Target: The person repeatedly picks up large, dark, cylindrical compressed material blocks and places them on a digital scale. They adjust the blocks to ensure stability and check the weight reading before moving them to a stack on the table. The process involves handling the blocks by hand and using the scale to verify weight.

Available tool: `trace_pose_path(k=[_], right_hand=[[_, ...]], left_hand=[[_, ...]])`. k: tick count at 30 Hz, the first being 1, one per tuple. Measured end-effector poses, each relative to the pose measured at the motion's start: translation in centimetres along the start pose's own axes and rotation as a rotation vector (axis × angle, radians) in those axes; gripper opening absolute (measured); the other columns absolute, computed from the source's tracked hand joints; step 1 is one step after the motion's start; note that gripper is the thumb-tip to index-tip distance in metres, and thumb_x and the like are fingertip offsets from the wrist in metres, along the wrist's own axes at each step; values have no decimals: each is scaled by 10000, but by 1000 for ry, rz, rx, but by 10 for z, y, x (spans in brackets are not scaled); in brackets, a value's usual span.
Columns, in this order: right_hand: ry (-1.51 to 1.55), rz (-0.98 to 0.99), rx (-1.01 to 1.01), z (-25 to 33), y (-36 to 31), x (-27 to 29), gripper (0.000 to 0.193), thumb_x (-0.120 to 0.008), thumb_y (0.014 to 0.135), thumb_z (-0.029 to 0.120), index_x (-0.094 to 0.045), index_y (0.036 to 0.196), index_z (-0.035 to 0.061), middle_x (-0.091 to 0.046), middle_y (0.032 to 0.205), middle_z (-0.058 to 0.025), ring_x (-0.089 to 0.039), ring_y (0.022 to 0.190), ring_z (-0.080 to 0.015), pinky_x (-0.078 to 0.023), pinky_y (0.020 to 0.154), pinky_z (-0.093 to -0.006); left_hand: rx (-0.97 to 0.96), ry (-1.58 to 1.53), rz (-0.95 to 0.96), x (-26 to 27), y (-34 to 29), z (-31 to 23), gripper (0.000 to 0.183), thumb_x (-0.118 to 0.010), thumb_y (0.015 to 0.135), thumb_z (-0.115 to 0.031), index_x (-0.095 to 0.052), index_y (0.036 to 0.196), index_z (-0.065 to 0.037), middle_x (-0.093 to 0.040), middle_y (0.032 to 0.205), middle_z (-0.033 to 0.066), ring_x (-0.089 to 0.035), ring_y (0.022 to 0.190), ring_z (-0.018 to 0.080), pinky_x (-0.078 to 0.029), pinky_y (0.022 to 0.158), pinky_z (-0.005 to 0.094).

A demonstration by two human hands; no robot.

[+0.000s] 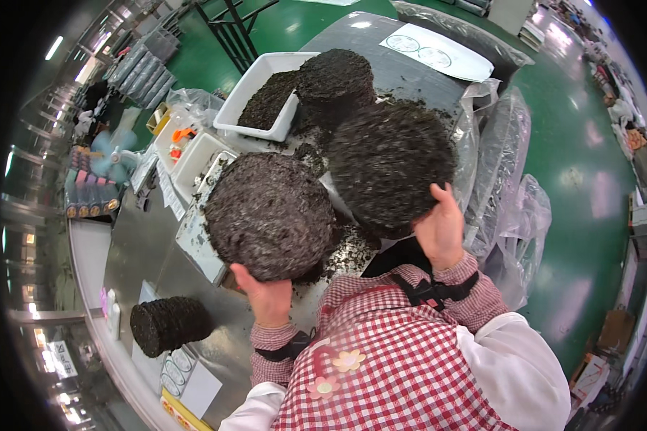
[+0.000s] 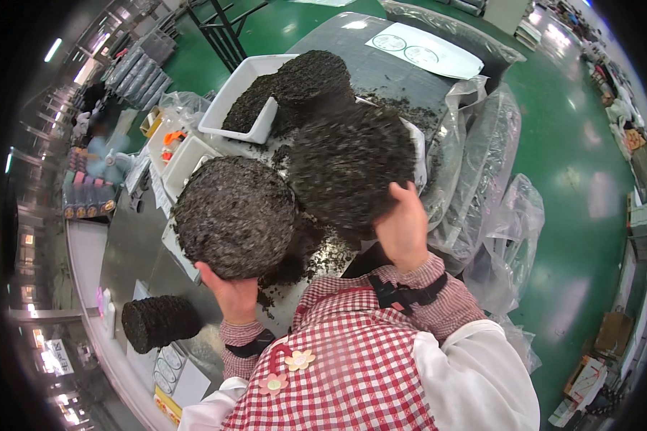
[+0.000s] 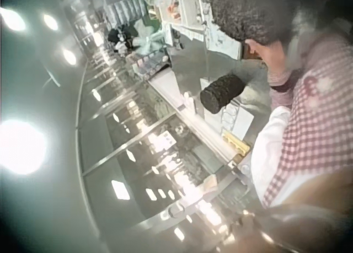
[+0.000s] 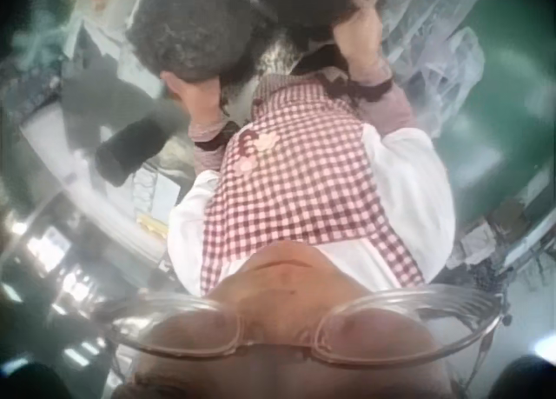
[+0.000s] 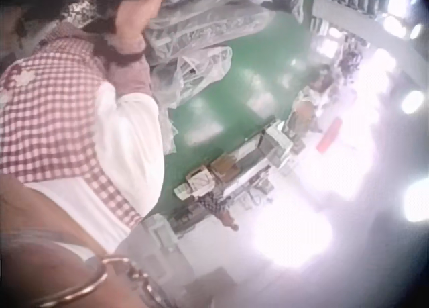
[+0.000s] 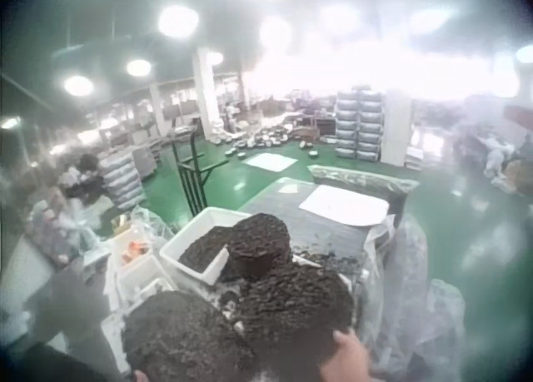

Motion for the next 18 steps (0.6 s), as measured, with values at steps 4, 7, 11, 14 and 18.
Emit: trace_pose_path(k=[4, 7, 11, 14, 18], right_hand=[[-1303, 314, 565, 23, -30, -28, 548, -515, 895, 1, -422, 1435, 19, -448, 1479, -170, -389, 1401, -324, -281, 1170, -455], [-1998, 514, 698, -8, -36, -37, 663, -716, 797, 148, -470, 1400, 22, -424, 1482, -203, -354, 1418, -367, -229, 1188, -501], [-1641, 849, 543, -64, -74, -89, 923, -874, 645, 363, -453, 1402, 44, -410, 1485, -168, -330, 1417, -370, -246, 1178, -514], [-1698, 778, 560, -85, -85, -91, 963, -894, 593, 416, -464, 1381, 67, -420, 1462, -134, -329, 1406, -355, -287, 1155, -495], [-1694, 832, 569, -77, -86, -84, 919, -881, 623, 391, -471, 1372, 52, -439, 1443, -147, -358, 1387, -367, -326, 1129, -491]], left_hand=[[98, -63, 2, 26, -3, -8, 896, -492, 879, -730, -275, 1541, -166, -378, 1539, 45, -375, 1399, 273, -295, 1171, 494], [136, -64, 66, 29, -11, 1, 933, -477, 845, -763, -267, 1542, -180, -359, 1549, 15, -377, 1397, 260, -301, 1173, 473], [126, 18, 184, 18, -22, 8, 1102, -516, 723, -820, -247, 1540, -131, -352, 1547, 43, -368, 1404, 241, -315, 1169, 458], [137, 24, 245, 22, -27, 10, 1166, -620, 662, -770, -237, 1529, -90, -364, 1529, 79, -378, 1398, 250, -343, 1162, 452], [133, 101, 258, 32, -31, 13, 1196, -628, 633, -766, -226, 1530, -85, -357, 1533, 82, -387, 1393, 269, -364, 1152, 458]])
Point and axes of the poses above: each hand's wrist, its own y-axis towards the middle knuckle, its own x-axis out of the back of the hand, z = x × y, the point moved 3 cm from there along y, towards the middle knuckle
